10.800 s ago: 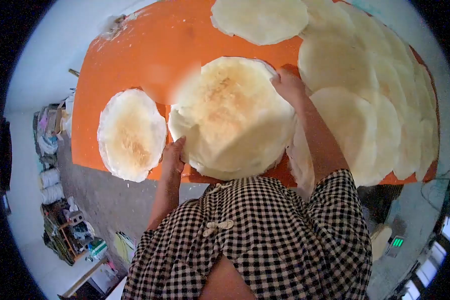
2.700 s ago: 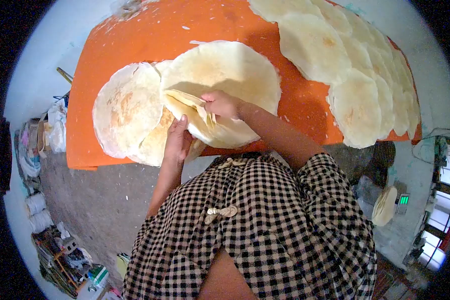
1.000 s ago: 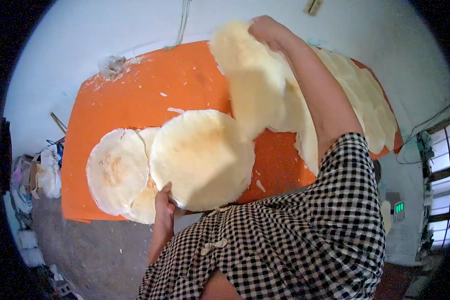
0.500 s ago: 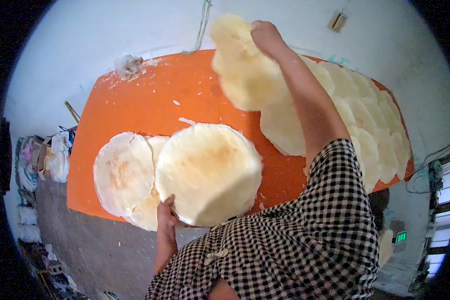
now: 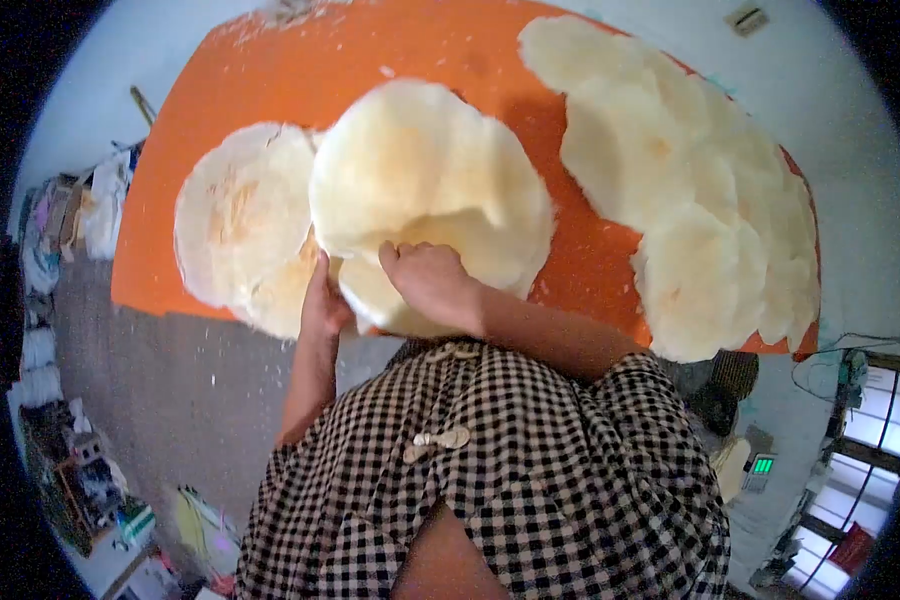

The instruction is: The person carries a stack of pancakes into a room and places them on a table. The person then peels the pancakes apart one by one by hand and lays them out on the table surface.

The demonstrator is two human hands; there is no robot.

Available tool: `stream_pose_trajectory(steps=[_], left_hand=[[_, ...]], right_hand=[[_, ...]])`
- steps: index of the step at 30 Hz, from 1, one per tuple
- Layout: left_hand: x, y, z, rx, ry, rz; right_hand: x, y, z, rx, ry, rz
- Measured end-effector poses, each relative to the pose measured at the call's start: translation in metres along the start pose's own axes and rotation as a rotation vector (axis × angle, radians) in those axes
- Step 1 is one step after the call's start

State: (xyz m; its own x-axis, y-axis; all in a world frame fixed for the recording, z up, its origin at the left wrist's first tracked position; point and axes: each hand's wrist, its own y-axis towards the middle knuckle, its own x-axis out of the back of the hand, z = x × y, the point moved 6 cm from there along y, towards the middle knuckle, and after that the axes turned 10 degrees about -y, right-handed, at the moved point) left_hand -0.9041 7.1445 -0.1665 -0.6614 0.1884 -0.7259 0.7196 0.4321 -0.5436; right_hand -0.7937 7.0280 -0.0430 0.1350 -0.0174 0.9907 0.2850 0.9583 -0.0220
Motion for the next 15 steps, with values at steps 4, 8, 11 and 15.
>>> stream_pose_trajectory(steps=[4,8,11,15], left_hand=[[-0.020,0.008,0.009,0.059,-0.043,0.109],[-0.031,0.003,0.005,0.056,-0.052,0.088],[-0.034,0.003,0.009,0.058,-0.037,0.167],[-0.040,-0.002,0.015,0.064,-0.011,0.159]], right_hand=[[-0.026,-0.005,-0.003,-0.058,0.197,0.206],[-0.013,-0.007,-0.013,-0.061,0.406,0.147],[-0.020,0.009,-0.021,-0.100,0.433,0.206],[-0.034,0.009,-0.026,-0.068,0.416,0.197]])
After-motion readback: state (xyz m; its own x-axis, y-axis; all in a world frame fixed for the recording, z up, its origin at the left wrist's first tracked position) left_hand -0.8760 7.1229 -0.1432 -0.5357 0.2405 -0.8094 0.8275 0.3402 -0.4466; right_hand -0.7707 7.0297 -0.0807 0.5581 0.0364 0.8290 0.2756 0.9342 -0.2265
